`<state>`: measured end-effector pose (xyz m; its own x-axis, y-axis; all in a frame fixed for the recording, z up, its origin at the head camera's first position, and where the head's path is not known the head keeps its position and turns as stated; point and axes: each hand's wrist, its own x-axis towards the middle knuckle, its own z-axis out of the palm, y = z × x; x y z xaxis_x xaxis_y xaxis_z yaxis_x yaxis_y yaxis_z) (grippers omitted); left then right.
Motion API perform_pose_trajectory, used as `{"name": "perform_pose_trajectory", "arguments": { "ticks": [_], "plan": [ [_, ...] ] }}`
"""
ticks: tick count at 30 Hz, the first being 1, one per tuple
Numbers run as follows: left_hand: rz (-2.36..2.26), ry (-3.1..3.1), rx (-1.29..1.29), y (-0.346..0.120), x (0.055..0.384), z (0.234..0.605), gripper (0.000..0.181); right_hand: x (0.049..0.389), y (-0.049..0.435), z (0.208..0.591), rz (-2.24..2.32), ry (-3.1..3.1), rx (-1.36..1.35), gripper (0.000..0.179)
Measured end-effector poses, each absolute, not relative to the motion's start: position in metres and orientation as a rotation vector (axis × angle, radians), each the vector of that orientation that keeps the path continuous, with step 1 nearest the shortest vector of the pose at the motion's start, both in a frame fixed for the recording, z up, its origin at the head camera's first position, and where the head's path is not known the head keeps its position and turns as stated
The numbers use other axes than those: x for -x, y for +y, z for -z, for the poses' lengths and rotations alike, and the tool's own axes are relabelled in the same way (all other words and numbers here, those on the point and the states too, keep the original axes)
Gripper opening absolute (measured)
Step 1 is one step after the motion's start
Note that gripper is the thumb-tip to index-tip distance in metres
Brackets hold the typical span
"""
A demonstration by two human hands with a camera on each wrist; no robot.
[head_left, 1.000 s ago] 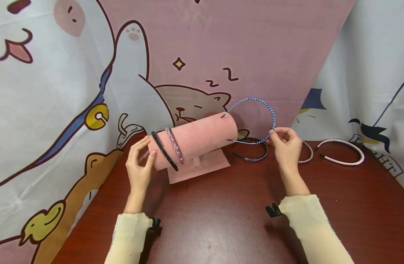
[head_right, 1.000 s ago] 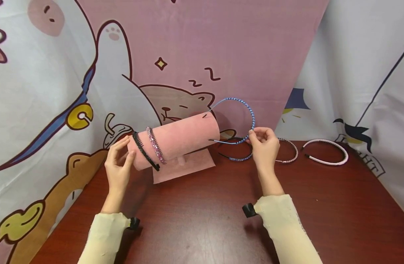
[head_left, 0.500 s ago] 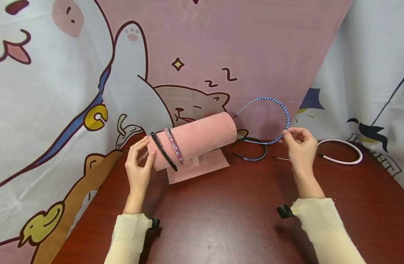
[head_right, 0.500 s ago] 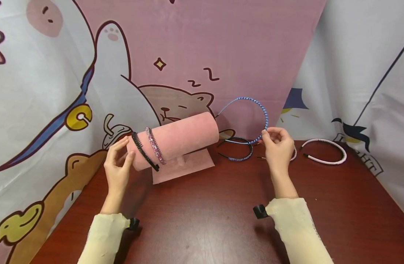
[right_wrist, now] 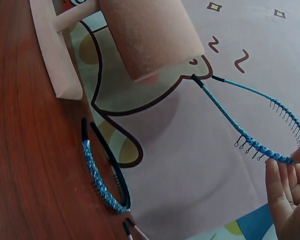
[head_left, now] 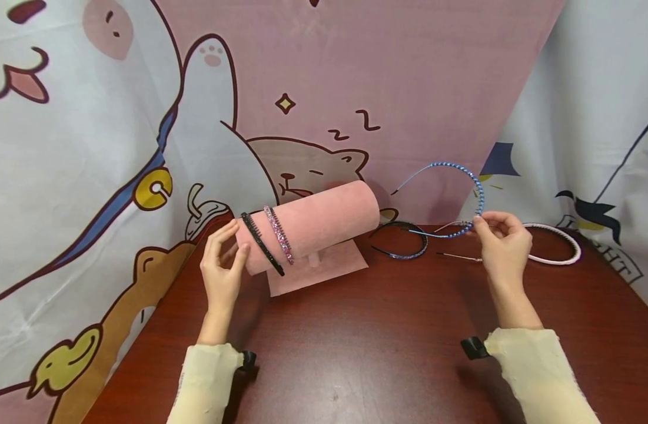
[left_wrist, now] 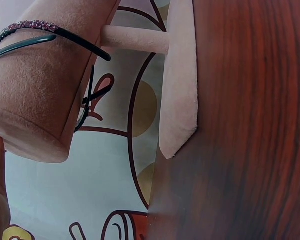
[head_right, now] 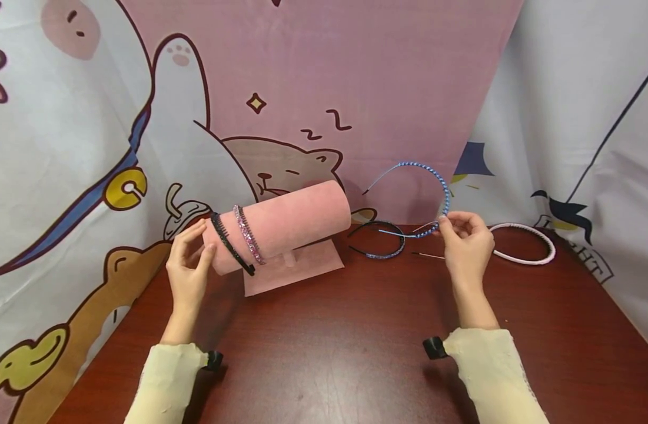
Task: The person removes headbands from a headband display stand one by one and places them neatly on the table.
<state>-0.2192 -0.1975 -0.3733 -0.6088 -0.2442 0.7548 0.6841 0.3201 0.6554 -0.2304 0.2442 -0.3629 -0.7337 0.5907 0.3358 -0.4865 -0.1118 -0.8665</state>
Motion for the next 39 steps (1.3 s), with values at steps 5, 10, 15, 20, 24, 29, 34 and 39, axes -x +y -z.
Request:
{"name": "perform_pose_trajectory", "arguments": {
  "ticks": [5, 10, 15, 20, 24, 29, 34, 39],
  "plan": [
    [1.403, -1.764, 0.395, -0.198, 0.219, 0.374, 0.034, 0.226, 0.253, 0.366, -1.901, -1.447, 0.13, 0.017],
    [1.4, -1.765, 0.389, -0.197, 0.219, 0.375, 0.034, 0.222, 0.262, 0.368, -1.903, -1.44, 0.127, 0.016],
    [1.392, -1.766, 0.388, -0.197, 0.218, 0.376, 0.035, 0.215, 0.274, 0.37, -1.887, -1.482, 0.164, 0.012],
    [1.393, -1.768, 0.39, -0.197, 0.218, 0.377, 0.035, 0.207, 0.289, 0.372, -1.897, -1.494, 0.203, 0.011],
    [1.393, -1.764, 0.394, -0.197, 0.218, 0.377, 0.035, 0.201, 0.303, 0.375, -1.892, -1.482, 0.195, 0.01],
    [1.387, -1.764, 0.399, -0.198, 0.219, 0.376, 0.035, 0.193, 0.321, 0.378, -1.895, -1.479, 0.3, 0.013],
    [1.381, -1.765, 0.408, -0.198, 0.22, 0.375, 0.034, 0.185, 0.34, 0.381, -1.876, -1.528, 0.462, 0.011],
    [1.377, -1.767, 0.413, -0.198, 0.22, 0.374, 0.034, 0.178, 0.36, 0.387, -1.866, -1.534, 0.548, 0.011]
  ]
}}
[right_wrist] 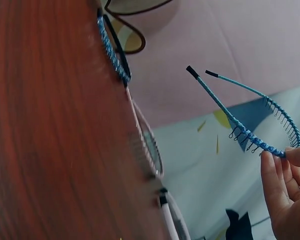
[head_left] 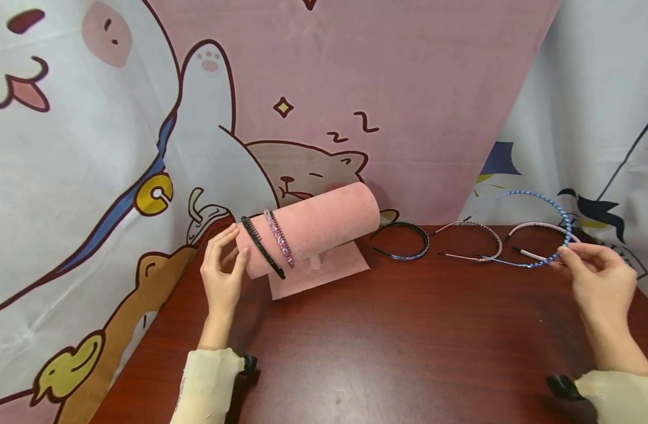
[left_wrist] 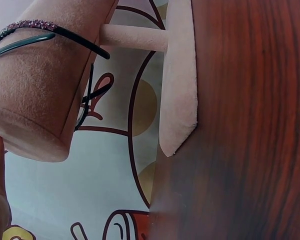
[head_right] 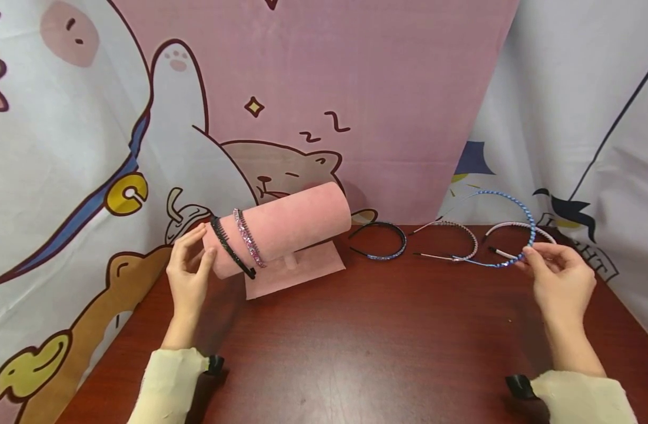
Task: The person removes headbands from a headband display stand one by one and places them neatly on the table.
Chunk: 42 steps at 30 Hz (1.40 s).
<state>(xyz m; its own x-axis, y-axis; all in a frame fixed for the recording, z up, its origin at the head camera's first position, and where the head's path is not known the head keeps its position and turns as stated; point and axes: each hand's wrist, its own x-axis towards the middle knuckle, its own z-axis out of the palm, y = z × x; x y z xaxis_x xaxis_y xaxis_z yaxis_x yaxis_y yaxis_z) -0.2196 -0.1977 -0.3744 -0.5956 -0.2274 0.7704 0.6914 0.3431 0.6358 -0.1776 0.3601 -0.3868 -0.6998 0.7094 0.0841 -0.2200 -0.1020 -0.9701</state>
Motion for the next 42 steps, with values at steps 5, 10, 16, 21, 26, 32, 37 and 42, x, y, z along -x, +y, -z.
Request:
{"name": "perform_pose_trajectory", "arguments": {
  "ticks": [5, 10, 16, 21, 26, 32, 37, 42],
  "plan": [
    [1.376, -1.765, 0.415, -0.197, 0.218, 0.373, 0.034, 0.166, 0.376, 0.392, -1.873, -1.56, 0.545, 0.016],
    [1.371, -1.764, 0.415, -0.197, 0.218, 0.372, 0.035, 0.159, 0.397, 0.405, -1.947, -1.55, 0.406, 0.023],
    [1.372, -1.759, 0.413, -0.197, 0.218, 0.372, 0.034, 0.173, 0.453, 0.454, -2.021, -1.478, 0.102, 0.026],
    [1.368, -1.761, 0.414, -0.197, 0.219, 0.372, 0.034, 0.17, 0.467, 0.466, -2.149, -1.322, 0.019, 0.027],
    [1.376, -1.762, 0.415, -0.198, 0.219, 0.371, 0.034, 0.159, 0.462, 0.463, -2.189, -1.271, -0.009, 0.028],
    [1.391, -1.758, 0.417, -0.197, 0.22, 0.37, 0.034, 0.157, 0.48, 0.482, -2.177, -1.323, -0.027, 0.029],
    [1.391, -1.758, 0.418, -0.197, 0.22, 0.37, 0.034, 0.148, 0.475, 0.48, -2.185, -1.343, 0.004, 0.031],
    [1.39, -1.757, 0.418, -0.197, 0.22, 0.371, 0.034, 0.138, 0.468, 0.474, -2.212, -1.375, 0.043, 0.036]
  ]
}}
